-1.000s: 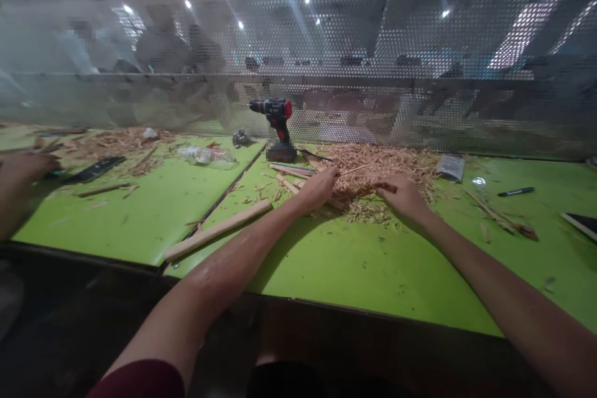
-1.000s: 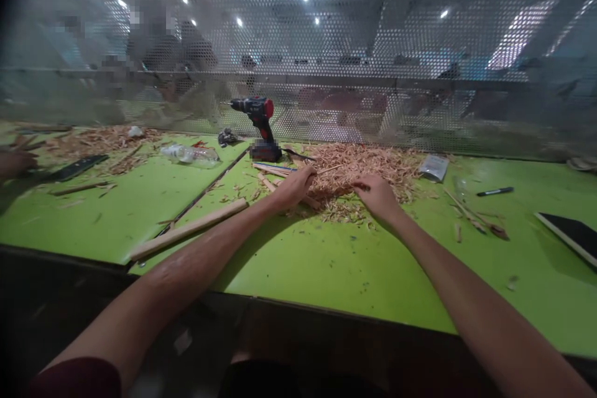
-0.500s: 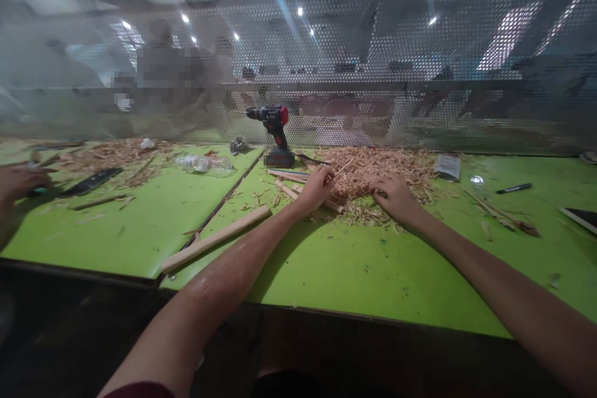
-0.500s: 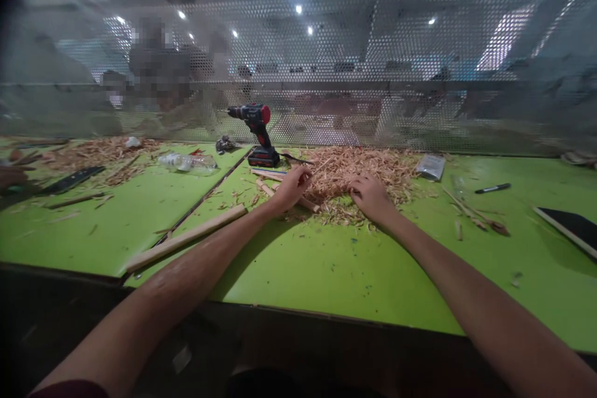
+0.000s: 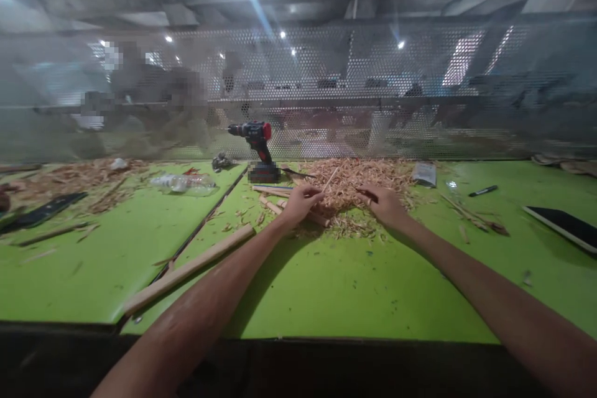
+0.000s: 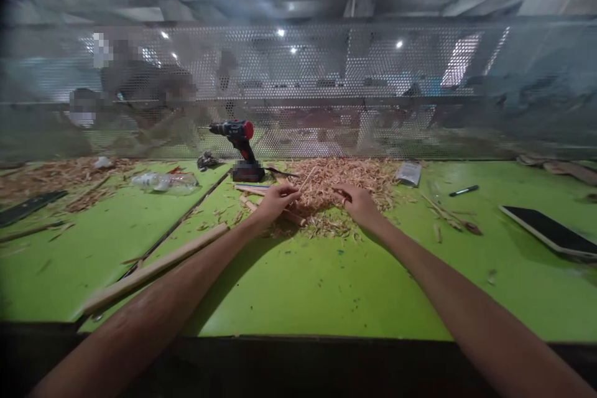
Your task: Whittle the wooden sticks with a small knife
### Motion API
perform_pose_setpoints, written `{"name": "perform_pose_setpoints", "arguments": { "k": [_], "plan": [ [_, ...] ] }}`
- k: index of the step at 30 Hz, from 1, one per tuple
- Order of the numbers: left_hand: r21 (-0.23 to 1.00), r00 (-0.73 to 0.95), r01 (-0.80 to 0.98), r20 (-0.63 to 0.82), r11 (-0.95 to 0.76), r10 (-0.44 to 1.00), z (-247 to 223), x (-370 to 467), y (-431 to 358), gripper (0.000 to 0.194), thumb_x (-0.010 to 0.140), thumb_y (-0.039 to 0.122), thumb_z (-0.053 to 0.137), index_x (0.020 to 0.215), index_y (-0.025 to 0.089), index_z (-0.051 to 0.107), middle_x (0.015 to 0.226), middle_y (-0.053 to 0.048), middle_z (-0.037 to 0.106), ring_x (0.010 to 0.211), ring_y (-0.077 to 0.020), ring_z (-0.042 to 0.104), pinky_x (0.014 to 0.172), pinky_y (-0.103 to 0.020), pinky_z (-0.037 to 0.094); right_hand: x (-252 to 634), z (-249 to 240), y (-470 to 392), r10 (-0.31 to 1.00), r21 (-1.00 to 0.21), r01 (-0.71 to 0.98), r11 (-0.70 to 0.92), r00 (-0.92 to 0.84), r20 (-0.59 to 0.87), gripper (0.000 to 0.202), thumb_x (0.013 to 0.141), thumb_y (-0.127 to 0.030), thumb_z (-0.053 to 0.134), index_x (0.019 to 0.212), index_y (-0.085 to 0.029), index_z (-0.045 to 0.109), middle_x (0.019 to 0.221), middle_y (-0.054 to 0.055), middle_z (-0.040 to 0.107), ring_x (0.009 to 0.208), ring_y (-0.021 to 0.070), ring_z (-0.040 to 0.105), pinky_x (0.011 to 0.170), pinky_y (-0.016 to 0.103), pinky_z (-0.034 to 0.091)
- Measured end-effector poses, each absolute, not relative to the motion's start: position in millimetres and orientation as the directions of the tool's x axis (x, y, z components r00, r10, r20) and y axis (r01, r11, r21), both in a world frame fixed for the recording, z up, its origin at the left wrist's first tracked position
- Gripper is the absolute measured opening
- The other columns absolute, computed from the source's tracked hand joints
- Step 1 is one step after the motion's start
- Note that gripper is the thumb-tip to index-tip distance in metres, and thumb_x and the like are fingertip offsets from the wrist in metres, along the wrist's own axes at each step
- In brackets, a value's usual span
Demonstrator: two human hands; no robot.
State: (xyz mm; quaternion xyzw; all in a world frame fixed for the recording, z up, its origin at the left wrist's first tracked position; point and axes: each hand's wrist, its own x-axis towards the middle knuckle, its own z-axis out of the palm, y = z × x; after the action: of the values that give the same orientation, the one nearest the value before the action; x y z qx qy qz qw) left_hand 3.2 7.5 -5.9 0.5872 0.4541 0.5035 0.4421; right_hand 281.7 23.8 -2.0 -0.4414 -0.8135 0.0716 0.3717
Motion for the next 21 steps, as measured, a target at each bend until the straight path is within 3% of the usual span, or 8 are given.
{"name": "perform_pose_setpoints", "arguments": {
  "k": [7, 12, 21],
  "plan": [
    [0.981, 0.067, 0.034, 0.187, -0.189, 0.980, -6.4, 10.1, 3.0, 0.030, 0.080, 0.040, 0.090, 0.090, 0.014, 0.078, 0.066, 0.000, 0.070, 0.056, -0.0135, 0.061, 0.053, -0.025, 0.051, 271.5, 0.7, 12.7, 0.748, -0.507, 0.571, 0.646, -0.339, 0.570, 0.035, 0.111, -0.044, 0.058, 0.125, -0.026, 0.085, 0.108, 0.013, 0.084, 0.095, 0.0298, 0.077, 0.083, 0.048, 0.067],
    [0.981, 0.077, 0.012, 0.193, -0.194, 0.978, -5.8, 15.8, -1.1, 0.036, 0.074, 0.044, 0.095, 0.086, 0.013, 0.079, 0.064, 0.001, 0.067, 0.056, -0.0121, 0.058, 0.053, -0.023, 0.049, 261.3, -4.0, 12.4, 0.662, -0.415, 0.527, 0.742, -0.474, 0.581, 0.035, 0.113, -0.040, 0.054, 0.122, -0.028, 0.086, 0.102, 0.011, 0.084, 0.086, 0.0277, 0.077, 0.078, 0.047, 0.068],
    [0.983, 0.223, -0.056, 0.181, -0.173, 0.958, -6.0, 12.5, -4.9, 0.042, 0.072, 0.046, 0.095, 0.095, 0.012, 0.082, 0.068, 0.001, 0.069, 0.060, -0.0133, 0.062, 0.054, -0.026, 0.059, 260.3, -9.5, 16.3, 0.565, -0.245, 0.553, 0.796, -0.535, 0.628, 0.035, 0.112, -0.032, 0.056, 0.128, -0.023, 0.085, 0.116, 0.014, 0.085, 0.104, 0.0320, 0.081, 0.094, 0.053, 0.068]
  ]
}}
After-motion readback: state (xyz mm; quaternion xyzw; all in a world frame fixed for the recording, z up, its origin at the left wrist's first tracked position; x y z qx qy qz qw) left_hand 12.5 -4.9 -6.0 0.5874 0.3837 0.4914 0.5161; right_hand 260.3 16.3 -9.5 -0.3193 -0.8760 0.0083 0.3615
